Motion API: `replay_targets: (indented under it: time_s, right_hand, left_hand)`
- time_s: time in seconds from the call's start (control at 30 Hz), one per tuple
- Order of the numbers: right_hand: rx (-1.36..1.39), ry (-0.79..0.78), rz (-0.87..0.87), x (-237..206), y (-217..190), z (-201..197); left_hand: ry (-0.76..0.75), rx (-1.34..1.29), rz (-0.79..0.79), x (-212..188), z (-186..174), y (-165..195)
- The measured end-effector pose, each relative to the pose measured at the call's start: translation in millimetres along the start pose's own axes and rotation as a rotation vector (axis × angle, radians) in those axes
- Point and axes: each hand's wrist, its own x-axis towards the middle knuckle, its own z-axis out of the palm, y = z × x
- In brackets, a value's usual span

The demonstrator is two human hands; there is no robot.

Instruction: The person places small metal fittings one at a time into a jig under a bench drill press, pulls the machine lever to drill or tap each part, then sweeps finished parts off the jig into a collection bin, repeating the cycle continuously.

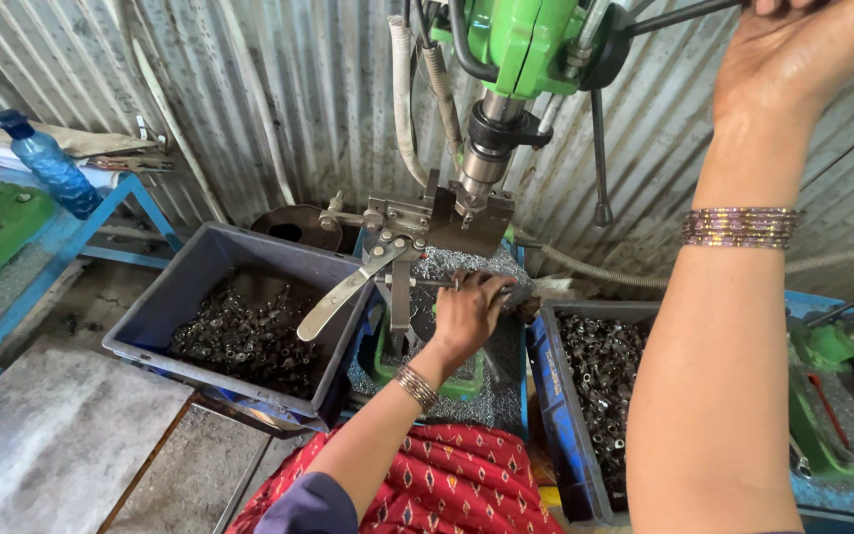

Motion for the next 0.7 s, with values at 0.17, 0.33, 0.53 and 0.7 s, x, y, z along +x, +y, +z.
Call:
replay_targets:
  time_s: [0.17, 0.33, 0.53, 0.7]
  right_hand:
    - [0.019, 0.048, -0.003, 0.4, 0.0, 5.1]
    - [0.04, 0.048, 0.013, -0.3, -2.8, 12.2]
    - [-0.03, -0.072, 0.012, -10.8, -3.4, 24.5]
    - [-0.013, -0.04, 0.021, -10.3, -5.1, 22.4]
  left_hand:
    - [0.296, -1.213, -0.473, 16.4, 38.5, 11.5]
    - [0.677, -1.607, -0.68, 47.6, 53.2, 21.3]
    - [0.879, -1.656, -0.757, 66.7, 40.8, 23.7]
    - [0.765, -1.26, -0.997, 82.2, 34.1, 16.1]
